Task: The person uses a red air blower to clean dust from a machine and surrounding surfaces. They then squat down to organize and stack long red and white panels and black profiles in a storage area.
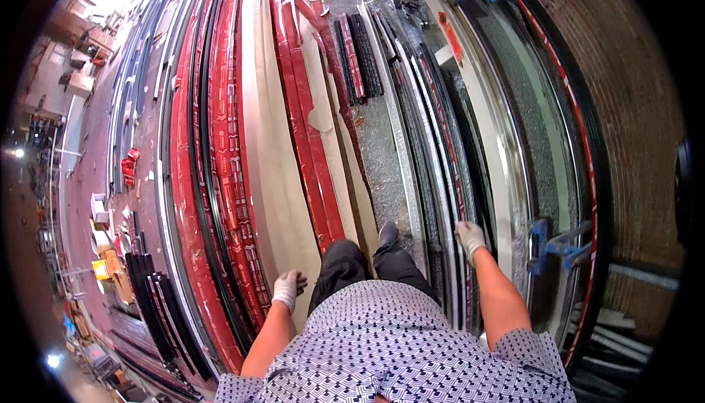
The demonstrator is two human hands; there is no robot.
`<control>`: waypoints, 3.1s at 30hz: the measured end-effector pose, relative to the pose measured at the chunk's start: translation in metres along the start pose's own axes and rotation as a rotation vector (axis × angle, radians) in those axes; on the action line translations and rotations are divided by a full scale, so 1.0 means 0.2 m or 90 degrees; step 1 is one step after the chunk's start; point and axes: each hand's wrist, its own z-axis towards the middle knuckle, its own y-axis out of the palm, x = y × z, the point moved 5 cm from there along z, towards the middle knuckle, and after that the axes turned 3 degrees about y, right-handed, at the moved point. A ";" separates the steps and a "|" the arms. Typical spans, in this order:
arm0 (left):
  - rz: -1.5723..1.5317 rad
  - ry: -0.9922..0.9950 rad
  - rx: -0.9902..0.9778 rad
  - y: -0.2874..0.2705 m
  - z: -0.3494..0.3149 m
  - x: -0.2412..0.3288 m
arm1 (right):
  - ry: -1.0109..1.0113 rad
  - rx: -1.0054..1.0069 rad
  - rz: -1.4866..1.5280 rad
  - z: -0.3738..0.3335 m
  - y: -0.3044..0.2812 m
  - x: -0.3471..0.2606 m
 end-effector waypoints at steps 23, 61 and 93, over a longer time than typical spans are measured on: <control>-0.265 -0.048 0.127 0.69 0.43 1.36 | 0.057 -0.196 -0.262 1.31 0.54 -1.87; 0.196 -0.143 0.511 1.13 2.79 0.44 | -1.288 -0.635 -0.921 2.35 4.16 -1.81; 0.449 0.038 0.382 1.15 2.93 0.19 | -1.542 -0.709 -1.039 2.30 4.22 -1.69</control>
